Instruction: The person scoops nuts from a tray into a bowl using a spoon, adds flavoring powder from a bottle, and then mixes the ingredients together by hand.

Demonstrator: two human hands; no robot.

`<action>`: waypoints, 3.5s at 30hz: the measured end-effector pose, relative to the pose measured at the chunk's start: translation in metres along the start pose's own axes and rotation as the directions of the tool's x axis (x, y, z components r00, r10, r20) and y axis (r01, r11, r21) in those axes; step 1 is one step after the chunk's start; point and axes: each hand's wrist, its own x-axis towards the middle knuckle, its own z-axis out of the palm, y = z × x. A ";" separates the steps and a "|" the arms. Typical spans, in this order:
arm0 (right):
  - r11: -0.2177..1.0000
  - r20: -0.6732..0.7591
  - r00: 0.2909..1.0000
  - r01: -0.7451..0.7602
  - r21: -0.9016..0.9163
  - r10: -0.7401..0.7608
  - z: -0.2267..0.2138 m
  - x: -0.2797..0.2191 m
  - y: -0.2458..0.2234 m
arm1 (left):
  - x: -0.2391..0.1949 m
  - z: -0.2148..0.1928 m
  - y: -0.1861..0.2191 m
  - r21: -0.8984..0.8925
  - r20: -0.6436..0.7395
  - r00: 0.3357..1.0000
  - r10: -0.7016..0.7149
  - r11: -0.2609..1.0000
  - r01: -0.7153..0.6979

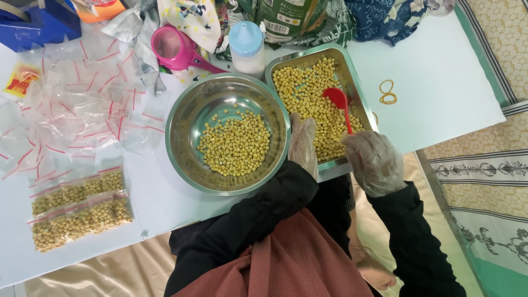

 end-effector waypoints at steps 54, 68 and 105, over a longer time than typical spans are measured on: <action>0.996 0.198 0.980 0.051 -0.079 -0.034 0.037 0.097 -0.009 | -0.014 -0.046 0.007 0.106 0.183 0.983 -0.012 0.994 -0.007; 0.962 0.245 0.931 0.257 0.090 -0.272 0.021 0.053 0.029 | -0.049 -0.035 -0.015 0.022 0.115 0.991 0.062 0.998 -0.065; 0.318 0.269 0.679 -0.609 0.727 0.683 -0.025 0.015 -0.018 | -0.010 -0.055 0.036 0.157 -0.219 0.955 0.200 0.973 -0.168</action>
